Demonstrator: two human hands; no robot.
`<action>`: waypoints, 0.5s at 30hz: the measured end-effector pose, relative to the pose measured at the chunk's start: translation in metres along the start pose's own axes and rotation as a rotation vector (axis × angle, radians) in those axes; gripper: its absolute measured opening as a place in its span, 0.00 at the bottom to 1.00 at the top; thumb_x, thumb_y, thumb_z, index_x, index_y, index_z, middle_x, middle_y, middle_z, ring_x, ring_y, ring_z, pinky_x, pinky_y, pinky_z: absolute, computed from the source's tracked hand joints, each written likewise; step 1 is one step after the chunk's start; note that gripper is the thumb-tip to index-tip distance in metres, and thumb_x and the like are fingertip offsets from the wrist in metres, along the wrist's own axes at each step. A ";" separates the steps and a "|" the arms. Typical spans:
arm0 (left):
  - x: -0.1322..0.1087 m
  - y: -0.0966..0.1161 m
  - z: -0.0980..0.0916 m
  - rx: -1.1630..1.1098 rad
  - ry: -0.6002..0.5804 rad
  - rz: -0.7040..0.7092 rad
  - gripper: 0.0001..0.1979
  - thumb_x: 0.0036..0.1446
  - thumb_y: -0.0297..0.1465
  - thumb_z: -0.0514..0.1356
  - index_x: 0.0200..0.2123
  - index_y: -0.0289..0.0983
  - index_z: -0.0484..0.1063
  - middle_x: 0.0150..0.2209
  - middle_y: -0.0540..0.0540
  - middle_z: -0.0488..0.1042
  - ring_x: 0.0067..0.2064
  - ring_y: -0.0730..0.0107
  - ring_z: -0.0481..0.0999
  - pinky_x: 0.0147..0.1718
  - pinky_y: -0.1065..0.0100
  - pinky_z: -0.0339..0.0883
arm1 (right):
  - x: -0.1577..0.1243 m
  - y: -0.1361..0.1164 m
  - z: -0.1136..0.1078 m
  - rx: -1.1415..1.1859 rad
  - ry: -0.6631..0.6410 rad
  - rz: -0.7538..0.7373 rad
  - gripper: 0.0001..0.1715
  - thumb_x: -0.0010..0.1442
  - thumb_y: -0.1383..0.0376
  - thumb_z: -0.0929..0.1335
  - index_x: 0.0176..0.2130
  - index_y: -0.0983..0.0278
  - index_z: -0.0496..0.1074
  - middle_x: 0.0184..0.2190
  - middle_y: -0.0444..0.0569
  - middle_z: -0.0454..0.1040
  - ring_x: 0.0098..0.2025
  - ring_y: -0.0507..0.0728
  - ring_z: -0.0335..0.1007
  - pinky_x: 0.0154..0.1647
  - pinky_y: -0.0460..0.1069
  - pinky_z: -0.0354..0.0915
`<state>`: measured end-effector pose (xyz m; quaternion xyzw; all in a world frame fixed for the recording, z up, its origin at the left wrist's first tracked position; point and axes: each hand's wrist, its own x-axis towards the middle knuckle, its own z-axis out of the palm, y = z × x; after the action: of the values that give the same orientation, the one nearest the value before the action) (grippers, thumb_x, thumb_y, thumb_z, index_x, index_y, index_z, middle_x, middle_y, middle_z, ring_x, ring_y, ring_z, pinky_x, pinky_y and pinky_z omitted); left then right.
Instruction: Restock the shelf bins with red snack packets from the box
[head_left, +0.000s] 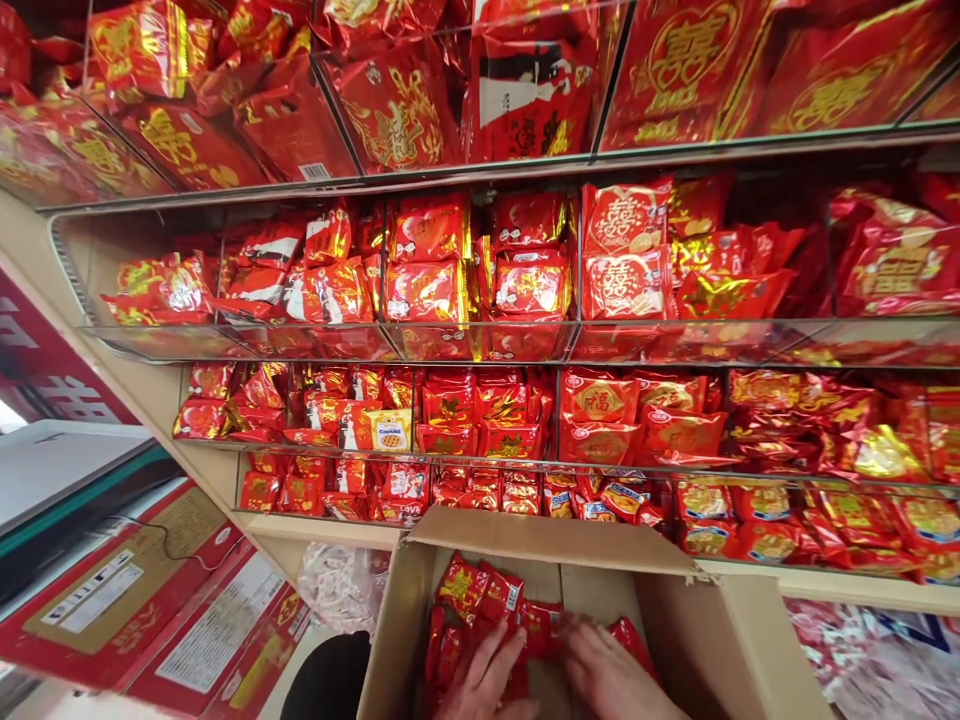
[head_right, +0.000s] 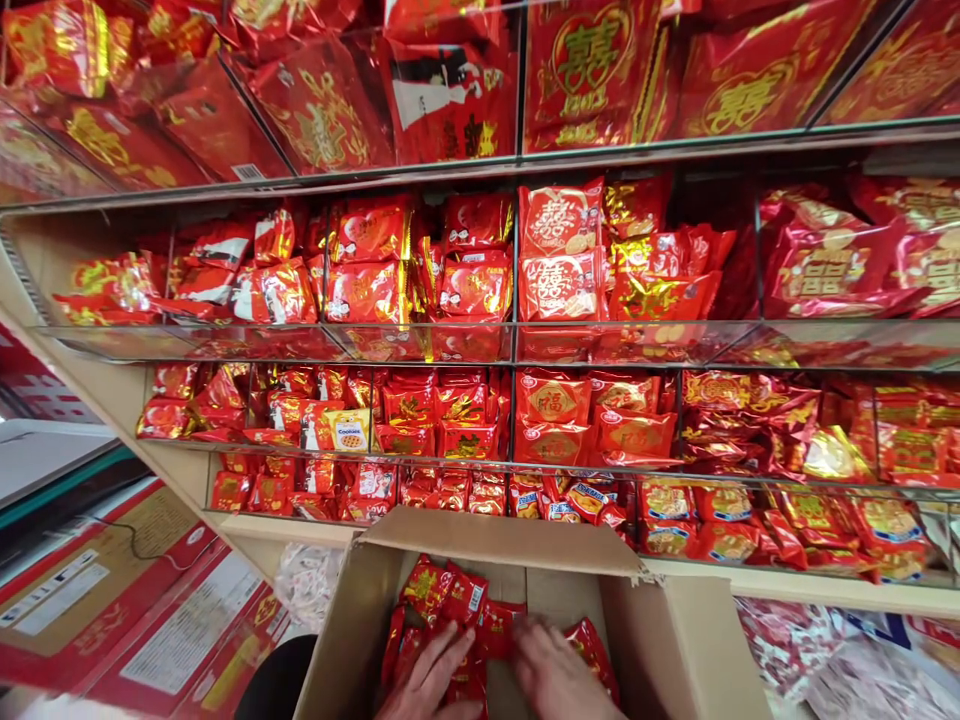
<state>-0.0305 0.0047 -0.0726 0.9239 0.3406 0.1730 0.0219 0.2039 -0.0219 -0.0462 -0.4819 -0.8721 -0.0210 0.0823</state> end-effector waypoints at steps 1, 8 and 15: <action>-0.007 -0.002 0.012 -0.048 -0.034 -0.078 0.26 0.47 0.32 0.59 0.51 0.45 0.61 0.54 0.44 0.64 0.51 0.60 0.67 0.44 0.66 0.67 | -0.001 0.001 0.010 0.021 -0.125 0.180 0.27 0.50 0.70 0.66 0.51 0.63 0.64 0.52 0.53 0.65 0.52 0.62 0.61 0.49 0.55 0.64; -0.040 -0.018 0.037 -0.233 -0.331 -0.303 0.18 0.42 0.26 0.61 0.39 0.47 0.72 0.56 0.45 0.60 0.56 0.51 0.58 0.50 0.54 0.58 | -0.008 0.010 0.035 0.172 -0.435 0.575 0.42 0.35 0.64 0.73 0.51 0.63 0.64 0.56 0.59 0.58 0.55 0.69 0.54 0.47 0.59 0.59; -0.038 -0.013 0.016 -0.338 -0.308 -0.381 0.21 0.38 0.22 0.57 0.39 0.43 0.71 0.54 0.44 0.63 0.55 0.57 0.61 0.52 0.58 0.55 | -0.018 0.003 0.031 0.130 -0.376 0.487 0.24 0.34 0.64 0.72 0.37 0.66 0.73 0.48 0.60 0.67 0.50 0.69 0.58 0.47 0.59 0.53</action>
<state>-0.0599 -0.0087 -0.1008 0.8419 0.4670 0.0779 0.2589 0.2115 -0.0316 -0.0793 -0.6659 -0.7304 0.1447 -0.0469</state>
